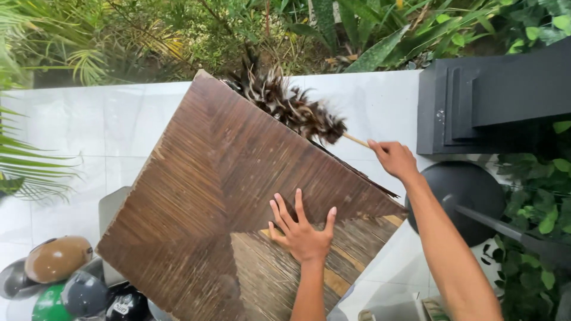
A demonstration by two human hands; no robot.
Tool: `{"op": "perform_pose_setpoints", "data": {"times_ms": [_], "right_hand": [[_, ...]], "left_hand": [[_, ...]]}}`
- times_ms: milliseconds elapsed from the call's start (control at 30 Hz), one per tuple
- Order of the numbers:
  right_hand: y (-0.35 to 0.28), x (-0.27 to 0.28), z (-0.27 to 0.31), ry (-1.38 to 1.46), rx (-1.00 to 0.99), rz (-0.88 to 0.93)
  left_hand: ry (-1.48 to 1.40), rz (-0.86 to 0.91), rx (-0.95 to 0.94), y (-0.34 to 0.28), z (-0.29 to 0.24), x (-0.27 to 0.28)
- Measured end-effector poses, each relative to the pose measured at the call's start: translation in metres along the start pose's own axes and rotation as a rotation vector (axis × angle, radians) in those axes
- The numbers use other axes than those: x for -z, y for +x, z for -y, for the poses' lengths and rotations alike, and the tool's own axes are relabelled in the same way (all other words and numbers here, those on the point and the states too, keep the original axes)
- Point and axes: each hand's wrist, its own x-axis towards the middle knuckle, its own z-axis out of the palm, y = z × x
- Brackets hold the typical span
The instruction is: Dusting a small wooden table with a feather duster and organizing items on it.
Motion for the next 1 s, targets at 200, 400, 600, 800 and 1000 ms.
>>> {"op": "perform_pose_setpoints", "data": {"times_ms": [200,400,600,800,1000], "right_hand": [[0.034,-0.022,0.025,0.061,0.068,0.242],[0.033,-0.042,-0.071,0.021,-0.027,0.3],[-0.066,-0.021,-0.194,-0.175,-0.407,0.173],[-0.166,-0.033,-0.262,-0.351,-0.61,-0.019],[-0.248,-0.108,-0.348,-0.134,-0.58,-0.089]], "left_hand": [[0.003,0.012,0.009,-0.004,0.001,-0.004],[-0.007,-0.007,0.001,-0.002,-0.001,-0.008],[-0.011,-0.006,-0.007,0.001,-0.002,-0.004],[-0.011,0.008,0.014,0.001,-0.003,-0.003],[-0.028,0.001,0.024,0.001,-0.002,-0.003]]}}
